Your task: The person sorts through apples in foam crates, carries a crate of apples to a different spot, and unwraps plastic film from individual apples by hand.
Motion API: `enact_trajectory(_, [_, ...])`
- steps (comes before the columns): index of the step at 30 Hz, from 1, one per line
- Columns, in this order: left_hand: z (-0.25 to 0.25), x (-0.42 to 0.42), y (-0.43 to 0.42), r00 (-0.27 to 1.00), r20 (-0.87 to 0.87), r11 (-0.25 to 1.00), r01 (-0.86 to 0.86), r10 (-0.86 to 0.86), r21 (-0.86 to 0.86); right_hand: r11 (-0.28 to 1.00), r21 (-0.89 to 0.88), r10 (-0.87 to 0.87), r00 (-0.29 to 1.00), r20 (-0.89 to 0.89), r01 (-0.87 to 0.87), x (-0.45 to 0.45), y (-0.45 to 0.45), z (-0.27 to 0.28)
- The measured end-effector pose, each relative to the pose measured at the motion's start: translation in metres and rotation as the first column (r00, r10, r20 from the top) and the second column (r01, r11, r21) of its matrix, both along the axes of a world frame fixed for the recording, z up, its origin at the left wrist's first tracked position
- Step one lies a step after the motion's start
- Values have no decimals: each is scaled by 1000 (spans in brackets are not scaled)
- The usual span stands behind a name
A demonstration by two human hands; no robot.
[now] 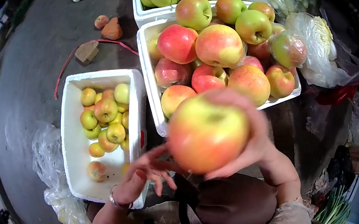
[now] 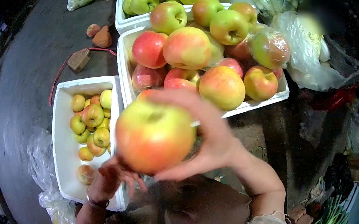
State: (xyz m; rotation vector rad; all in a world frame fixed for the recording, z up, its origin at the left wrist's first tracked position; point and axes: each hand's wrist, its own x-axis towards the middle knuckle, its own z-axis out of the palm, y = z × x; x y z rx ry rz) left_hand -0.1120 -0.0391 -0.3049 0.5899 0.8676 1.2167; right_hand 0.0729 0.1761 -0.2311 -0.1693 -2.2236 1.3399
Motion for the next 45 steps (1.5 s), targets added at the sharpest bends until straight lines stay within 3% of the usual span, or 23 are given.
enact_trajectory(3, [-13, -24, -15, 912, -347, 972, -233, 220, 4, 871, -325, -452, 859, -241, 368, 14, 14, 0])
enact_trajectory(4, [-23, -33, -26, 857, -423, 946, -323, 293, -1, 800, -300, -595, 749, -291, 519, 14, 19, 2])
enact_trajectory(7, [-59, -62, -60, 669, -611, 852, -523, 423, 16, 678, -135, -733, 649, -206, 723, 26, 44, 3])
enact_trajectory(11, [-109, -91, -93, 559, -726, 762, -643, 400, -76, 622, -95, -781, 610, -132, 777, 30, 61, -4])
enact_trajectory(13, [-149, -104, -115, 476, -788, 735, -677, 391, -45, 537, 20, -842, 537, -48, 844, 30, 65, -4])
enact_trajectory(14, [-158, -108, -121, 476, -788, 734, -677, 391, -45, 537, 20, -842, 537, -48, 843, 31, 68, -7])
enact_trajectory(16, [-169, -112, -128, 355, -929, 791, -596, 107, -137, 469, 280, -863, 502, -59, 838, 35, 73, -13])
enact_trajectory(20, [-181, -112, -132, 247, -968, 831, -548, 52, -95, 441, 368, -872, 488, -41, 819, 35, 71, -14])
enact_trajectory(22, [-186, -115, -134, 182, -983, 849, -518, -13, -107, 333, 551, -903, 428, -49, 765, 37, 74, -15])
enact_trajectory(28, [-181, -117, -133, 284, -958, 816, -548, -28, -186, 292, 602, -920, 389, -35, 744, 37, 71, -14])
enact_trajectory(33, [-183, -119, -135, 194, -967, 801, -547, -162, -244, 296, 590, -917, 397, -46, 751, 35, 63, -6])
enact_trajectory(35, [-186, -120, -136, 162, -962, 784, -559, -219, -272, 381, 401, -910, 414, 6, 833, 34, 59, -5])
enact_trajectory(36, [-192, -120, -138, 160, -956, 804, -517, -248, -295, 257, 616, -912, 397, -99, 744, 43, 65, -11])
enact_trajectory(38, [-212, -117, -145, 201, -942, 831, -445, -269, -333, 198, 685, -868, 450, -210, 701, 52, 71, -14])
enact_trajectory(39, [-217, -116, -148, 241, -933, 838, -420, -267, -348, 274, 569, -887, 432, -162, 775, 44, 62, -10])
enact_trajectory(40, [-199, -112, -136, 217, -891, 805, -382, -399, -454, 343, 544, -851, 498, -166, 766, 47, 67, -13])
enact_trajectory(41, [-191, -107, -128, 298, -856, 754, -409, -421, -514, 378, 534, -828, 534, -170, 756, 52, 76, -19])
enact_trajectory(42, [-193, -106, -130, 268, -895, 798, -411, -356, -441, 485, 432, -795, 589, -144, 760, 53, 79, -23])
enact_trajectory(43, [-176, -103, -121, 328, -891, 793, -426, -313, -435, 510, 433, -784, 609, -122, 743, 51, 78, -21])
enact_trajectory(44, [-175, -105, -119, 293, -890, 795, -410, -350, -448, 527, 295, -803, 580, -133, 797, 46, 68, -22])
enact_trajectory(45, [-181, -103, -123, 240, -937, 809, -478, -254, -342, 538, 315, -774, 607, -182, 782, 43, 61, -20])
